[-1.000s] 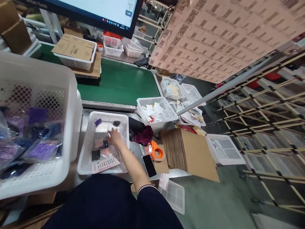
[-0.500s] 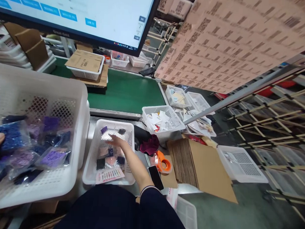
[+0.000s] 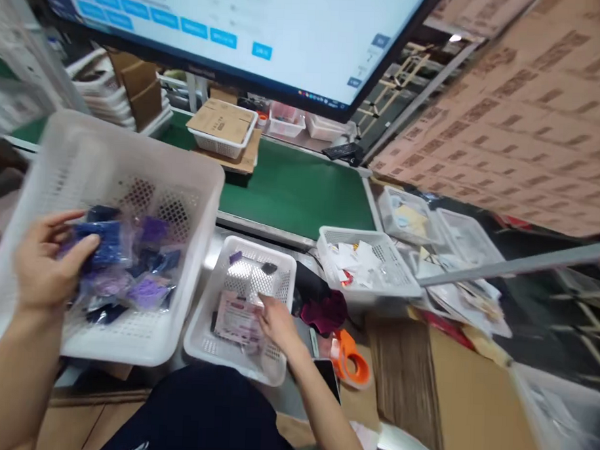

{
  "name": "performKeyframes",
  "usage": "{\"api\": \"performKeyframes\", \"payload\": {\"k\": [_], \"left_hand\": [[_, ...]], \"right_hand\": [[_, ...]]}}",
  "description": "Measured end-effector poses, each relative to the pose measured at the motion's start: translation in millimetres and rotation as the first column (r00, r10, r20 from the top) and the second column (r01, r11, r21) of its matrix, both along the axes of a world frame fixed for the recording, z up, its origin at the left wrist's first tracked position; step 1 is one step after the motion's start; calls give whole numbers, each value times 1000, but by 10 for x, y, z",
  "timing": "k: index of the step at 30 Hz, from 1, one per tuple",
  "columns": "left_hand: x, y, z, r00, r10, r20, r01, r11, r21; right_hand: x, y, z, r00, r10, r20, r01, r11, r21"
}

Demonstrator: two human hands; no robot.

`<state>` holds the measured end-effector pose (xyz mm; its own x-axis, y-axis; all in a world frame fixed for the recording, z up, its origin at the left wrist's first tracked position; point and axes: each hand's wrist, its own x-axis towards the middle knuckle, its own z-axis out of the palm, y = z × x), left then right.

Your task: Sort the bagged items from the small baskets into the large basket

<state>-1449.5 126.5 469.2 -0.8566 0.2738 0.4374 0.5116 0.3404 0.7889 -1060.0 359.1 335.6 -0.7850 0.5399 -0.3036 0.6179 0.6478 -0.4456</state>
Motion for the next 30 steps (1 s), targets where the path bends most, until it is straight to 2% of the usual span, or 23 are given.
{"api": "performKeyframes", "payload": {"k": [1, 2, 3, 5, 6, 8, 9, 10, 12, 13, 15, 17, 19, 20, 21, 22, 23, 24, 25, 26, 27, 29, 30], "left_hand": [[10, 21, -2, 999, -23, 25, 22, 999, 41], [25, 40, 6, 998, -49, 51, 45, 996, 76], [44, 57, 21, 995, -70, 72, 63, 993, 102], [89, 71, 55, 991, -103, 89, 91, 987, 132], [112, 69, 68, 990, -116, 84, 102, 983, 155], [155, 50, 76, 990, -132, 55, 119, 974, 191], [171, 39, 72, 990, -136, 31, 128, 972, 197], [182, 29, 63, 991, -133, -2, 131, 972, 195], [186, 22, 39, 991, -123, -59, 132, 973, 189], [180, 26, 26, 989, -135, -63, 145, 970, 198], [164, 40, 12, 979, -204, -3, 198, 948, 251], [154, 55, 16, 950, -296, 95, 248, 906, 343], [160, 62, 40, 923, -352, 159, 253, 862, 438], [168, 63, 56, 916, -361, 175, 242, 845, 476], [177, 63, 74, 913, -364, 184, 230, 831, 506], [187, 62, 91, 911, -368, 189, 221, 819, 530], [197, 62, 105, 909, -372, 188, 216, 807, 550], [207, 62, 116, 910, -371, 184, 209, 795, 570], [217, 62, 122, 913, -367, 181, 199, 784, 589], [226, 64, 124, 915, -361, 179, 188, 775, 603], [234, 67, 121, 916, -358, 181, 178, 767, 616], [247, 81, 106, 904, -377, 202, 168, 748, 643], [252, 92, 96, 889, -405, 213, 180, 736, 652]], "right_hand": [[-122, 87, 130, 977, -99, -190, 99, 995, -8], [-266, 131, 291, 905, -181, -385, 165, 983, -75], [-430, 125, 474, 804, -236, -546, 163, 970, -180], [-828, -35, 859, 627, -289, -724, -10, 926, -378], [-1063, -172, 1033, 579, -288, -763, -132, 890, -436], [-1586, -493, 1292, 574, -302, -761, -353, 747, -563], [-1854, -647, 1368, 599, -291, -746, -398, 700, -593], [-2105, -780, 1411, 627, -256, -736, -399, 706, -585], [-2482, -949, 1428, 660, -164, -733, -371, 777, -509], [-2575, -975, 1420, 657, -141, -741, -351, 812, -466], [-2526, -907, 1404, 622, -152, -768, -310, 853, -420], [-2194, -708, 1412, 586, -203, -785, -225, 889, -399], [-1716, -450, 1453, 579, -244, -778, -52, 941, -334], [-1483, -334, 1483, 590, -257, -766, 97, 964, -249], [-1285, -246, 1515, 560, -267, -784, 266, 954, -136], [-1139, -202, 1546, 529, -256, -809, 376, 925, -46], [-1058, -210, 1569, 504, -227, -834, 429, 903, 13], [-1048, -272, 1582, 492, -187, -850, 407, 913, 35], [-1111, -384, 1582, 504, -142, -852, 312, 950, 27], [-1240, -533, 1570, 538, -82, -839, 163, 987, 8], [-1425, -699, 1547, 581, -8, -814, -9, 1000, -16], [-1891, -1010, 1482, 652, 176, -737, -289, 957, -28], [-2122, -1122, 1446, 675, 225, -703, -362, 931, -49]]}}
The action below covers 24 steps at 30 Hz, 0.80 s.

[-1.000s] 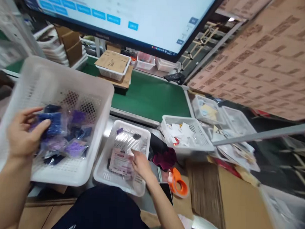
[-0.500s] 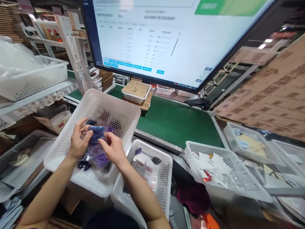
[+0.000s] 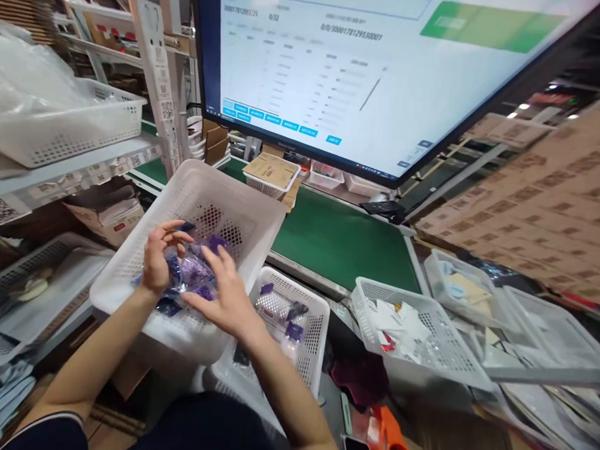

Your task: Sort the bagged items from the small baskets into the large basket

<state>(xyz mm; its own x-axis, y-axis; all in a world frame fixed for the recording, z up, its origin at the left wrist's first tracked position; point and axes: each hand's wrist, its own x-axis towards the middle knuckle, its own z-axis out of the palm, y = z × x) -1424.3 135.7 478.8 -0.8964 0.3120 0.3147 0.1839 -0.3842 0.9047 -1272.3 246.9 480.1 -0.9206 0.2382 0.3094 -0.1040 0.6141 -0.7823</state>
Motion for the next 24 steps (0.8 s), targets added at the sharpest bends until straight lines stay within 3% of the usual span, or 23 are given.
{"api": "performKeyframes", "payload": {"k": [3, 5, 7, 8, 9, 10, 12, 13, 14, 15, 17, 19, 20, 22, 24], "left_hand": [[9, 42, -37, 990, -136, 26, 136, 991, -1], [2, 59, -71, 976, -219, -5, 218, 973, -75], [-16, 56, -118, 940, -313, -135, 252, 905, -342], [-27, 47, -146, 896, -383, -224, 211, 813, -543], [-36, 36, -176, 832, -471, -292, 119, 666, -737], [-43, 24, -206, 767, -560, -313, -4, 484, -875], [-52, 3, -256, 691, -680, -246, -197, 151, -969], [-56, -4, -272, 680, -707, -197, -242, 38, -970], [-61, -9, -280, 676, -722, -149, -258, -42, -965], [-68, -13, -280, 668, -734, -125, -261, -74, -963], [-88, -19, -261, 646, -755, -117, -264, -77, -961], [-115, -27, -228, 638, -759, -126, -283, -79, -956], [-131, -32, -214, 643, -755, -131, -297, -88, -951], [-163, -50, -195, 665, -736, -124, -312, -124, -942], [-192, -73, -193, 675, -727, -129, -319, -130, -939]], "right_hand": [[-383, -77, -85, 996, -17, -91, 11, 998, -69], [-228, 67, -100, 970, -103, -219, 78, 990, -118], [216, 295, -71, 937, -229, -262, 191, 968, -163], [490, 411, -37, 911, -336, -237, 300, 937, -177], [760, 509, 9, 869, -454, -198, 435, 891, -132], [994, 578, 63, 819, -552, -154, 560, 829, 4], [1262, 596, 178, 724, -676, -136, 684, 678, 269], [1266, 545, 225, 728, -672, -137, 667, 648, 368], [1179, 463, 257, 775, -621, -121, 604, 669, 434], [1011, 362, 272, 845, -529, -77, 496, 723, 481], [506, 156, 251, 949, -292, 120, 179, 810, 559], [-59, 10, 176, 894, -230, 384, -68, 778, 625], [-301, -33, 124, 839, -250, 484, -138, 762, 632], [-617, -69, 17, 782, -291, 551, -164, 757, 633], [-675, -69, -56, 781, -319, 537, -128, 759, 638]]}}
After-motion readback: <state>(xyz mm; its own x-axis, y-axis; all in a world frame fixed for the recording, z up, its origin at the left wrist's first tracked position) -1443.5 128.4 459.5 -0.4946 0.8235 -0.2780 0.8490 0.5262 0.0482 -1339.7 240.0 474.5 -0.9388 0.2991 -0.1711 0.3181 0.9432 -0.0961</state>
